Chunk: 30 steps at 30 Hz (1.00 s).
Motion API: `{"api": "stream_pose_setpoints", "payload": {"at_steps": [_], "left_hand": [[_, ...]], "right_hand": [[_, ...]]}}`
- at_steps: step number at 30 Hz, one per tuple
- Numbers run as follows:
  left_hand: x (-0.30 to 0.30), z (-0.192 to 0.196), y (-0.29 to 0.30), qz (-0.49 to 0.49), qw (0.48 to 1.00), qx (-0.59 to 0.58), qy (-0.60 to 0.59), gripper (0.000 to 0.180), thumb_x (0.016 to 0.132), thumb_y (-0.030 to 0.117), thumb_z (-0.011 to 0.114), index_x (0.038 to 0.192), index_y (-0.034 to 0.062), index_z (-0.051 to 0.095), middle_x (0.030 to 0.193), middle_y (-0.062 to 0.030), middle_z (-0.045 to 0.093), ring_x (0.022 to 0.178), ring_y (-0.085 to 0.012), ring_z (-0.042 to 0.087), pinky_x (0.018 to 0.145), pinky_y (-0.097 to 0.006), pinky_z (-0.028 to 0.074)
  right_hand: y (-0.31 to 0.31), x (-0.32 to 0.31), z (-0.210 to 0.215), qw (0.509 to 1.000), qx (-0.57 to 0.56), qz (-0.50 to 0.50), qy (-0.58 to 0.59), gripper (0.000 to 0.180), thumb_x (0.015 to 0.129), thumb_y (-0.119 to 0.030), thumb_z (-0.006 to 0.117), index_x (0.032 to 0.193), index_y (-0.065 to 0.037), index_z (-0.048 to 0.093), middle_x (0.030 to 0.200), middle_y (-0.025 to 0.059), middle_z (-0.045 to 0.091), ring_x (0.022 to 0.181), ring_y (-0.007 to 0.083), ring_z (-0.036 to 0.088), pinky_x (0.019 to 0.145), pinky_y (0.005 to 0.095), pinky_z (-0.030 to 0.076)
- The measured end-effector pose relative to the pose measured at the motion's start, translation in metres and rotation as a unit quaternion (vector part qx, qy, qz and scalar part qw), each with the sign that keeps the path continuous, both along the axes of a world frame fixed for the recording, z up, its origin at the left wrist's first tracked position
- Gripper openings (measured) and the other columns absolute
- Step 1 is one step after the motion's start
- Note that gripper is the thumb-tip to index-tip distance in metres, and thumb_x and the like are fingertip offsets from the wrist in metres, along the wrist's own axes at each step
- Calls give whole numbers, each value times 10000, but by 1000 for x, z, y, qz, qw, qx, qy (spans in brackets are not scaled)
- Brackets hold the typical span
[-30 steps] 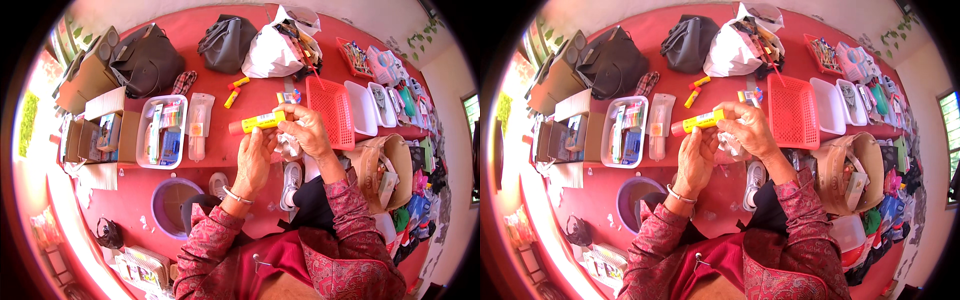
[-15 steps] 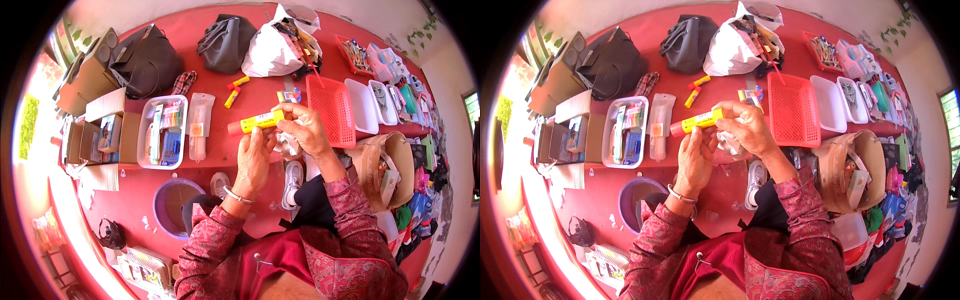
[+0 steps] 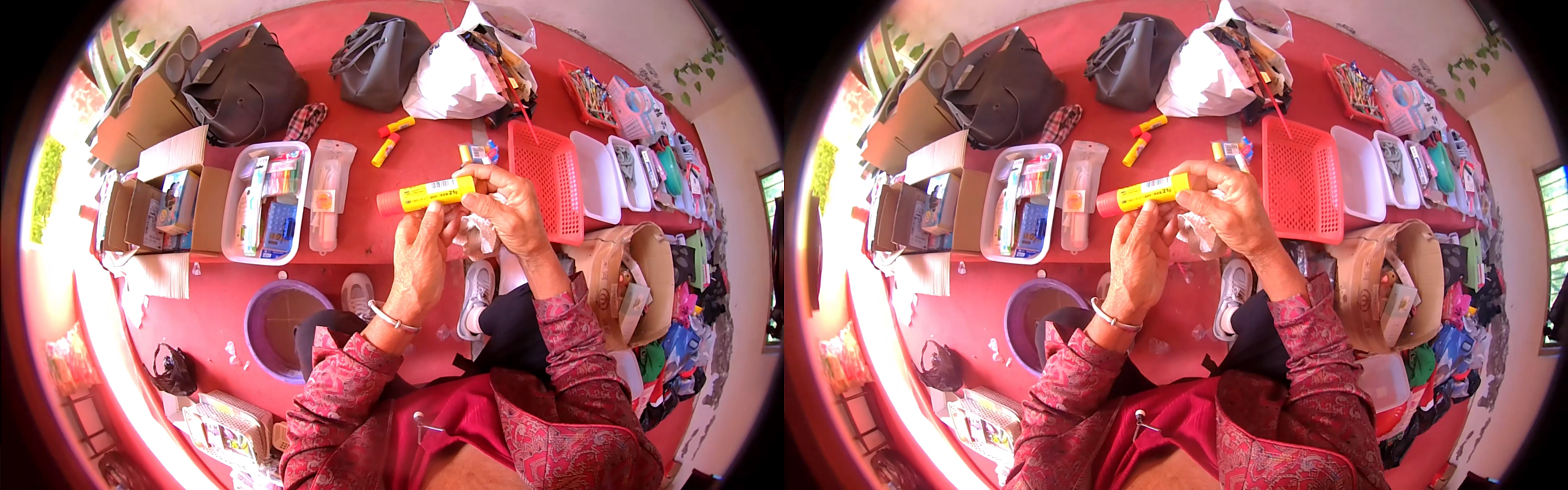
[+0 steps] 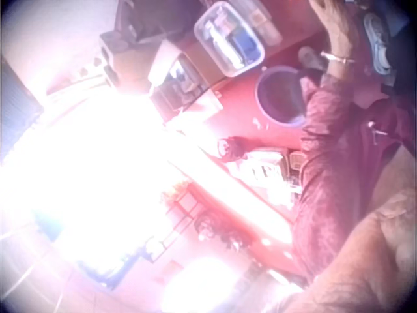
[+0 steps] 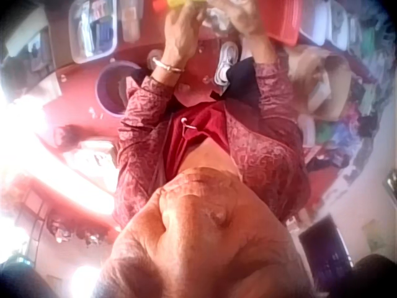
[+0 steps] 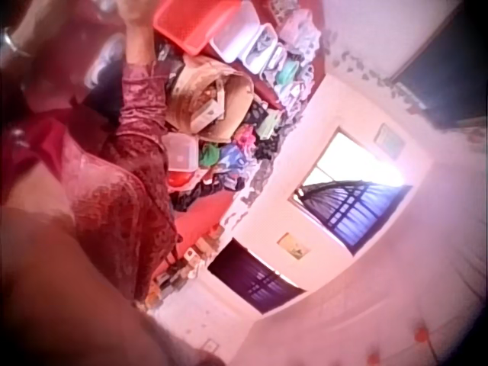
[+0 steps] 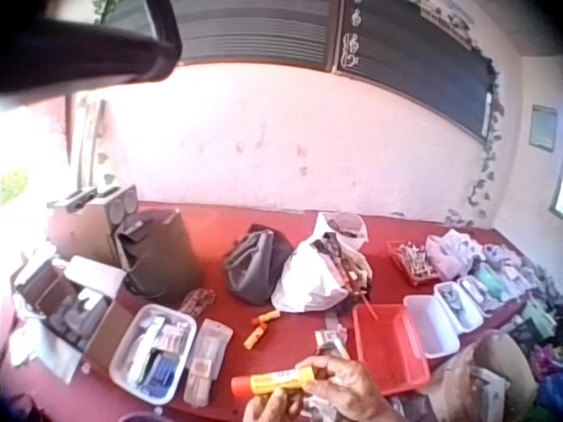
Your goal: The person sits on the floor and wipes various stationery items, including glue sticks and small plastic containers, using a white cloth. They handle the items one by one, wiping them down and placing them into a plastic basket.
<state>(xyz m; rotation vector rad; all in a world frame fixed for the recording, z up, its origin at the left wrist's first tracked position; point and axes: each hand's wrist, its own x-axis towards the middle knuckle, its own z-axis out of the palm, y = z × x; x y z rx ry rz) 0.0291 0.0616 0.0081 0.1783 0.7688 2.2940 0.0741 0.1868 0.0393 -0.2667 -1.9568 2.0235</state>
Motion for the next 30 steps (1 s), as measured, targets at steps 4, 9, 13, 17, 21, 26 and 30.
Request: {"api": "stream_pose_setpoints", "payload": {"at_steps": [4, 9, 13, 17, 21, 26, 30], "left_hand": [[-1, -3, 0, -7, 1000, 1, -3, 236, 923, 170, 401, 1076, 3, 470, 1047, -91, 558, 992, -167, 537, 881, -303, 405], [0, -1, 0, -3, 1000, 2, 3, 234, 921, 175, 408, 1075, 9, 469, 1044, -85, 558, 999, -166, 533, 883, -302, 403], [0, -2, 0, 0, 1000, -10, -1, 238, 921, 175, 410, 1081, 7, 460, 1056, -88, 551, 1011, -173, 529, 892, -306, 400], [0, -1, 0, 4, 1000, -20, 0, 241, 918, 171, 416, 1085, 1, 454, 1070, -95, 542, 1009, -178, 532, 888, -302, 408], [-1, -3, 1, 7, 1000, -20, 1, 241, 916, 171, 422, 1082, -1, 455, 1065, -96, 542, 1002, -176, 535, 878, -293, 417], [-2, -3, 0, 5, 1000, -13, -7, 240, 914, 176, 430, 1076, 3, 464, 1043, -84, 552, 977, -158, 540, 860, -279, 422], [-2, -3, 0, 0, 1000, -8, -15, 239, 912, 180, 435, 1072, 7, 472, 1027, -74, 557, 955, -142, 543, 841, -268, 427]], "right_hand": [[-1, 0, 1, 1000, -8, 1, -4, 243, 791, -61, 585, 1005, 46, 546, 858, 57, 597, 777, 95, 574, 696, 220, 476], [0, 0, -1, 1000, -1, 6, -8, 246, 792, -60, 583, 1010, 48, 543, 865, 59, 596, 779, 93, 575, 695, 218, 477], [0, 0, -1, 1000, -4, 6, -14, 244, 794, -65, 584, 1009, 43, 544, 865, 58, 597, 785, 97, 580, 692, 217, 478], [-1, -1, -1, 1000, -8, 4, -17, 241, 795, -71, 587, 1006, 40, 546, 863, 57, 598, 792, 102, 586, 688, 214, 479], [-1, 0, -1, 1000, -4, 0, -20, 242, 794, -73, 589, 1005, 40, 547, 860, 53, 598, 783, 97, 583, 688, 215, 479], [-2, -1, 0, 1000, 6, 1, -21, 238, 794, -68, 588, 1001, 42, 547, 844, 47, 594, 769, 81, 566, 688, 211, 471], [-3, -1, -3, 1000, -14, -8, -7, 228, 796, -60, 581, 995, 45, 545, 834, 48, 589, 762, 74, 556, 682, 205, 465]]}}
